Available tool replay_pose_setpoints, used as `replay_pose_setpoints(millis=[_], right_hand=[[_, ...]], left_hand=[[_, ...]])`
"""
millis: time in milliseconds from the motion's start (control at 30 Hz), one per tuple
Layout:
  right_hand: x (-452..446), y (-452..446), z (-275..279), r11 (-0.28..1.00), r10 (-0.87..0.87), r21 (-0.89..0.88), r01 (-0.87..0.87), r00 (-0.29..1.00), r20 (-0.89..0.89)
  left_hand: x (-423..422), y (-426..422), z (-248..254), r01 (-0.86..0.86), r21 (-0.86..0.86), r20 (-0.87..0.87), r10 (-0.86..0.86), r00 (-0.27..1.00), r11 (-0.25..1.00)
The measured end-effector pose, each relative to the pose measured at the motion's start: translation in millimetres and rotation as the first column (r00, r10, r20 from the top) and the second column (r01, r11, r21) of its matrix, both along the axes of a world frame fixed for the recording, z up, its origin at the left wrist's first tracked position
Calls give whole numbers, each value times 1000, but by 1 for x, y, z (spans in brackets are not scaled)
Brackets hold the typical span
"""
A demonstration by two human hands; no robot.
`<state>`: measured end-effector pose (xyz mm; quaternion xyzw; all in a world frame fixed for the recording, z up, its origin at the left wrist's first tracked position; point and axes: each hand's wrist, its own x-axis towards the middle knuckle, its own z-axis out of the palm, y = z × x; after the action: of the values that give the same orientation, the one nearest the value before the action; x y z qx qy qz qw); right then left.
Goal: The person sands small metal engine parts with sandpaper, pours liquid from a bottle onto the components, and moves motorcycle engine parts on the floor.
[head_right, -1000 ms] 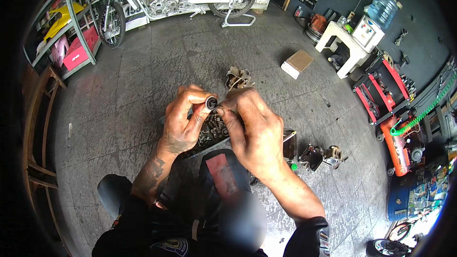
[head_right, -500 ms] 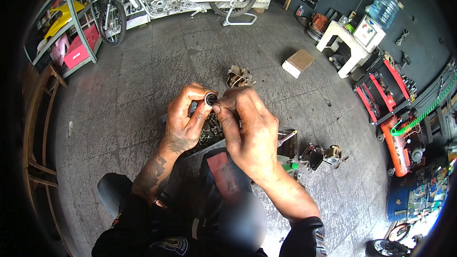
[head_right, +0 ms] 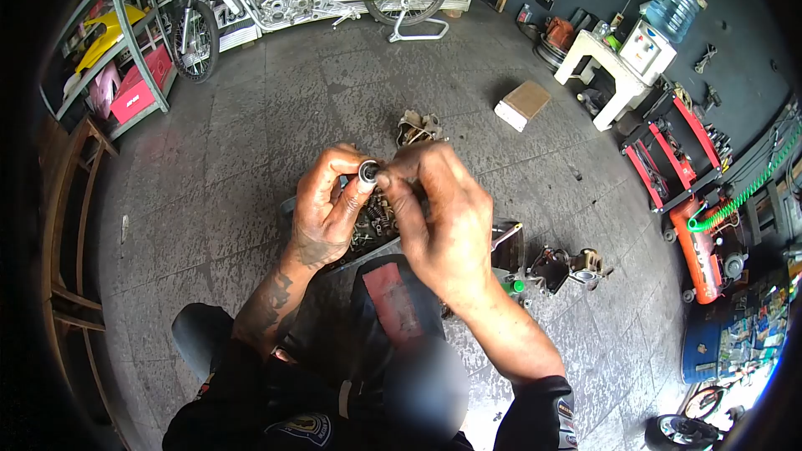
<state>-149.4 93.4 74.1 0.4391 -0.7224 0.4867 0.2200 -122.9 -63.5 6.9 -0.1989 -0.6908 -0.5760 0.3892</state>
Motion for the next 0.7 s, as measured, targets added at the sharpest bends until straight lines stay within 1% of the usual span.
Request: replay_pose_setpoints(millis=[33,100,133,200,300,367,433,500,533,600,700], right_hand=[[0,0,0,1000,-2,-1,2,1000,3],[1,-1,2,1000,21,-3,-21,998,-57],[5,1,2,1000,3,16,-2,1000,-21],[0,1,2,1000,-2,5,2,1000,-5],[0,1,5,1000,-4,7,4,1000,5],[4,4,6,998,26,55,-25,999,-20],[-2,4,3,999,32,27,-31,998,-49],[0,4,5,999,18,29,-18,1000,-20],[5,6,7,998,10,63,-11,1000,11],[1,6,7,999,16,49,-16,1000,-3],[-5,7,3,999,28,22,-27,999,-45]], left_hand=[[1,0,0,2,-1,3,-2,1000,1000],[2,1,2,11,28,60,-13,998,1000],[3,1,3,11,28,60,-13,998,1000],[5,1,3,32,44,102,-37,994,999],[3,0,0,52,71,105,-59,993,996],[4,-1,3,64,69,108,-71,992,996],[6,-1,4,77,64,114,-84,990,995],[5,-2,4,106,69,105,-113,988,992],[5,-1,3,105,70,105,-112,988,992],[4,-1,1,74,33,96,-77,992,997],[7,-3,4,103,33,144,-107,984,994]])
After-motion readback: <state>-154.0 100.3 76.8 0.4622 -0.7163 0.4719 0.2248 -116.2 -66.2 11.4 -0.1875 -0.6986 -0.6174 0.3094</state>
